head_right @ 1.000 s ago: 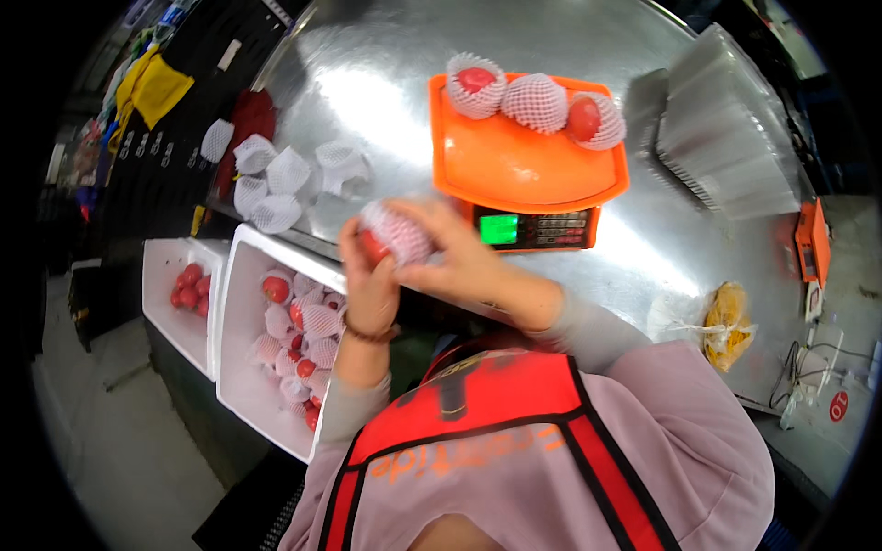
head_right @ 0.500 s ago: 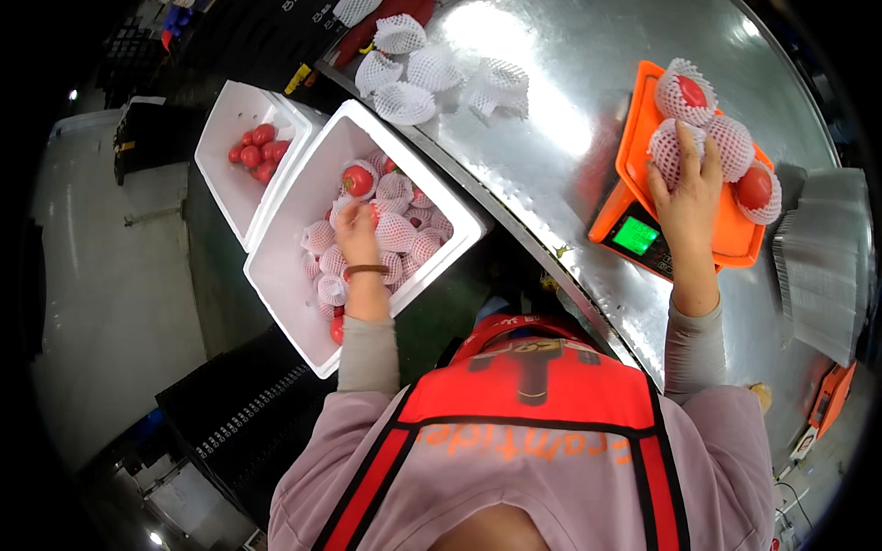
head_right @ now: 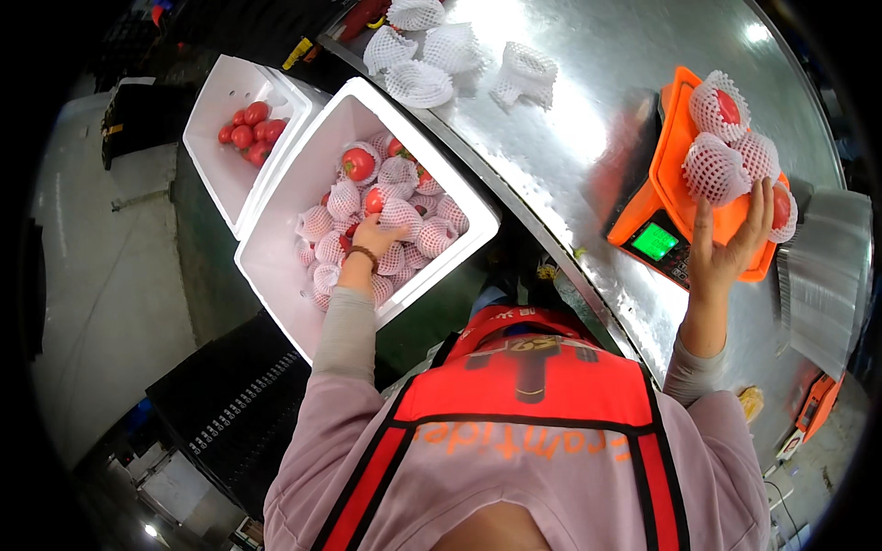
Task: The person places individually foam-wrapped tomatoes into a clear plastic container, weighs the container on a digital scale, and then sets it aside. This process is repeated multiple times with tomatoes taken from a white bin.
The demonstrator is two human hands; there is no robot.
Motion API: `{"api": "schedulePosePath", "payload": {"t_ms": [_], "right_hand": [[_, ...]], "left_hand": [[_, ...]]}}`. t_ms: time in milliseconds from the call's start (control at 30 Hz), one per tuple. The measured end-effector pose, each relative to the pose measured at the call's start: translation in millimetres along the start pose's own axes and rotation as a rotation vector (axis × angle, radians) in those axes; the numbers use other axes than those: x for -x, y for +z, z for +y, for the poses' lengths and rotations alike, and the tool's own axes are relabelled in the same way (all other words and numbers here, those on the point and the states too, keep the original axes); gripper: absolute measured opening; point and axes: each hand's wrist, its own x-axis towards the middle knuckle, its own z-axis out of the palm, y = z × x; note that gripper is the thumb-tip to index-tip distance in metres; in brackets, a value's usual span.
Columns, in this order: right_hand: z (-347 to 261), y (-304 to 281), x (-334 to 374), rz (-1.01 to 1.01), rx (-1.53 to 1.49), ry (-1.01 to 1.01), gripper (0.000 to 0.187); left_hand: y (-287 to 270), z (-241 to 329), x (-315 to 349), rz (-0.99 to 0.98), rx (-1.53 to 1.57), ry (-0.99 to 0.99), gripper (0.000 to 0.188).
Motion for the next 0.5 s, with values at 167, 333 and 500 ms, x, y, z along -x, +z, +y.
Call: {"api": "schedulePosePath", "payload": {"t_ms": [167,333,500], "right_hand": [[-29.7,11.8,9.1,-0.069,-0.487,-0.009,0.043],[-101.4,57.8,33.5,-0.579,-0.662,-0.141,0.029],[-155.4,88.5,69.7,-0.931,-0.628,-0.373,0.038]], "left_hand": [[-8.9,-0.9,25.7,0.264,0.108,0.312,0.032],[0.6,35.4,25.8,0.241,0.150,0.579,0.024],[-1.2,-38.0,19.6,0.635,0.211,0.247,0.028]]}}
